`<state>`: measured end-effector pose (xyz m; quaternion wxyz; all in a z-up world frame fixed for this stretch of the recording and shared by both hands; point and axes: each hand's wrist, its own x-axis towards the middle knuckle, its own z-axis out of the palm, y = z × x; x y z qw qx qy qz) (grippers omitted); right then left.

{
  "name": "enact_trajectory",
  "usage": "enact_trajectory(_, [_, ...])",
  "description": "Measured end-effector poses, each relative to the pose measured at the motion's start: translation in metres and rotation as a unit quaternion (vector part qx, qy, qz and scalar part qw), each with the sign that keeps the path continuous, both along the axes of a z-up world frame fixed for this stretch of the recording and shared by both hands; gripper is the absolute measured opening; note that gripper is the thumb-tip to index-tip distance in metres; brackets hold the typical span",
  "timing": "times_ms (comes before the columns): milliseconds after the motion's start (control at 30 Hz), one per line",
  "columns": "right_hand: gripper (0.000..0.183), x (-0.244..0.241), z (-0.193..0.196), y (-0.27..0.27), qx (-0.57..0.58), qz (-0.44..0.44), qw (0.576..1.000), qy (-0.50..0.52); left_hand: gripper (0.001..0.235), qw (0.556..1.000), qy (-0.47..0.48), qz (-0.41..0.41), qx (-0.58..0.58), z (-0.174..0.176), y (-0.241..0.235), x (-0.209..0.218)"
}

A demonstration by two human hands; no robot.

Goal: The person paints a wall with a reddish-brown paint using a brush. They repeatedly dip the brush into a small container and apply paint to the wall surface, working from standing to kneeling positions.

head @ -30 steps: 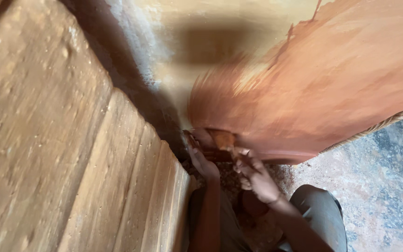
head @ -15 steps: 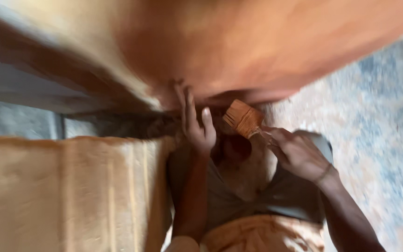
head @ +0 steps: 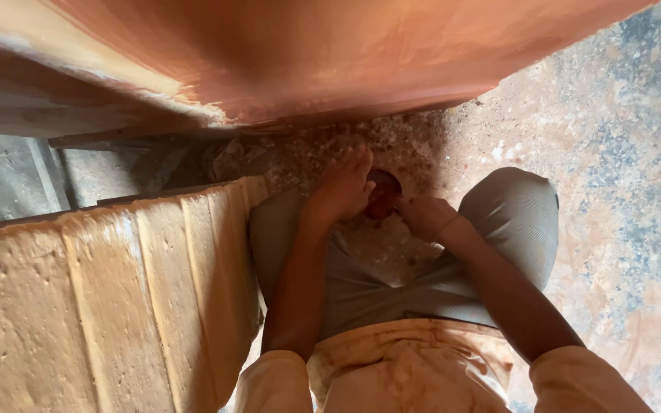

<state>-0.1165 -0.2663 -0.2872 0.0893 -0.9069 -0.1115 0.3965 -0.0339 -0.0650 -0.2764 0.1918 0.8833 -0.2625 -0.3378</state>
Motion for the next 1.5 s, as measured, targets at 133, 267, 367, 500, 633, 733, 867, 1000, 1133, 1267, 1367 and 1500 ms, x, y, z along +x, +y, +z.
enact_trajectory(133, [0.05,0.007,-0.026,0.003,-0.031,0.029,0.999,0.019,0.069,1.0,0.013,-0.009,0.016,-0.008,-0.003,0.006])
enact_trajectory(267, [0.056,0.009,-0.016,-0.001,-0.025,0.016,0.998,0.048,0.069,0.999,0.03,-0.008,0.008,-0.006,-0.002,0.006])
enact_trajectory(367, [0.047,0.014,0.003,-0.018,0.033,-0.02,0.998,0.054,0.068,0.999,0.035,0.001,0.001,-0.005,-0.002,0.008])
enact_trajectory(500, [0.047,0.018,0.025,-0.052,0.128,-0.075,0.986,0.073,0.067,1.0,0.01,0.013,-0.024,-0.008,-0.001,0.009])
enact_trajectory(633, [0.054,0.018,0.042,-0.074,0.212,-0.175,0.953,0.127,0.066,0.999,-0.014,0.033,-0.03,-0.011,0.005,0.01])
enact_trajectory(733, [0.046,0.018,0.05,-0.086,0.28,-0.154,0.941,0.112,0.064,0.997,-0.013,0.051,-0.051,-0.011,0.011,0.012])
enact_trajectory(867, [0.044,0.013,0.047,-0.101,0.234,-0.188,0.94,0.162,0.063,0.996,-0.02,0.064,-0.066,-0.013,0.015,0.014])
enact_trajectory(1000, [0.049,0.01,0.032,-0.107,0.293,-0.138,0.941,0.095,0.064,0.996,-0.016,0.064,-0.067,-0.013,0.016,0.015])
enact_trajectory(1133, [0.056,0.01,0.026,-0.108,0.232,-0.166,0.953,0.102,0.064,0.995,-0.024,0.067,-0.068,-0.014,0.017,0.014])
enact_trajectory(1267, [0.06,0.013,0.034,-0.107,0.204,-0.209,0.945,0.149,0.064,0.994,-0.033,0.065,-0.078,-0.016,0.017,0.015])
enact_trajectory(1367, [0.058,0.017,0.037,-0.102,0.222,-0.2,0.943,0.149,0.064,0.993,-0.041,0.069,-0.089,-0.017,0.019,0.016])
enact_trajectory(1500, [0.053,0.021,0.023,-0.087,0.188,-0.14,0.964,0.123,0.064,0.992,-0.035,0.08,-0.094,-0.016,0.019,0.015])
